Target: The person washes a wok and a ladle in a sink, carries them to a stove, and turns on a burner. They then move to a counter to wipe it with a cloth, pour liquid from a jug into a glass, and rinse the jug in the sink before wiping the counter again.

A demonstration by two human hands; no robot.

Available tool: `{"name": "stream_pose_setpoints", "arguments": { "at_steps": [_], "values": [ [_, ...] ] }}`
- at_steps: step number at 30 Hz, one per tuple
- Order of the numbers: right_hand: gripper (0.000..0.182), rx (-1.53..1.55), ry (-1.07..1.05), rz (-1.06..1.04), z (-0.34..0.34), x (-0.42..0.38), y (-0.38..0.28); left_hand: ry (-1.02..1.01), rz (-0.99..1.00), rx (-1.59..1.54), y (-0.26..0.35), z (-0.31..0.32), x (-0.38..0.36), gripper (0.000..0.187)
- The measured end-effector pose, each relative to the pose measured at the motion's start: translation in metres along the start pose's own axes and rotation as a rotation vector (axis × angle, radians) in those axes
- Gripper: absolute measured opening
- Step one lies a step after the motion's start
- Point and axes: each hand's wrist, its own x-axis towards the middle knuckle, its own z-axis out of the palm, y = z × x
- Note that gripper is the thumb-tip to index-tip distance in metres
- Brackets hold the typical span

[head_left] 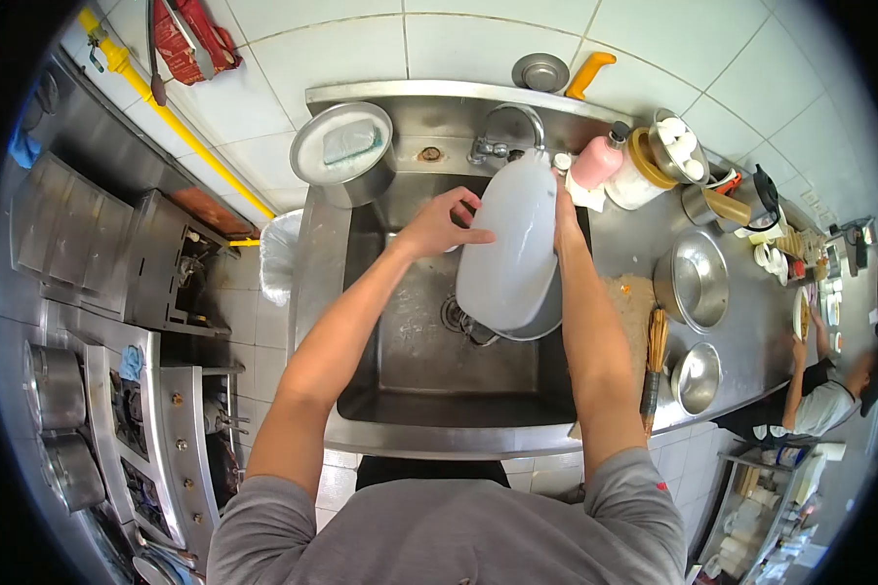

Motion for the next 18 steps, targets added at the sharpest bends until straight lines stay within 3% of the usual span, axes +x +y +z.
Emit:
{"name": "stream_pose_setpoints", "arguments": {
  "at_steps": [4,11,12,15,16,18],
  "values": [
    [0.065,0.069,0.033,-0.088,0.01,-0.004,0.014,-0.037,0.17,-0.34,0.012,0.038,0.0,0.1],
    [0.067,0.091,0.022,-0.197,0.002,0.02,0.024,-0.141,-0.097,-0.326,0.023,0.013,0.034,0.089],
    [0.068,0.092,0.014,-0.188,0.0,0.018,0.022,-0.096,-0.067,-0.306,0.018,0.013,0.039,0.074],
    [0.071,0.115,0.078,-0.051,0.022,-0.02,0.004,-0.05,-0.055,-0.252,0.019,0.003,0.049,0.059],
    [0.07,0.058,0.14,-0.035,0.022,-0.018,0.005,0.033,-0.021,-0.213,0.023,0.002,0.048,0.043],
    [0.067,-0.057,0.264,-0.001,0.03,-0.018,0.005,0.196,0.047,-0.019,0.016,-0.001,0.059,0.038]
  ]
}}
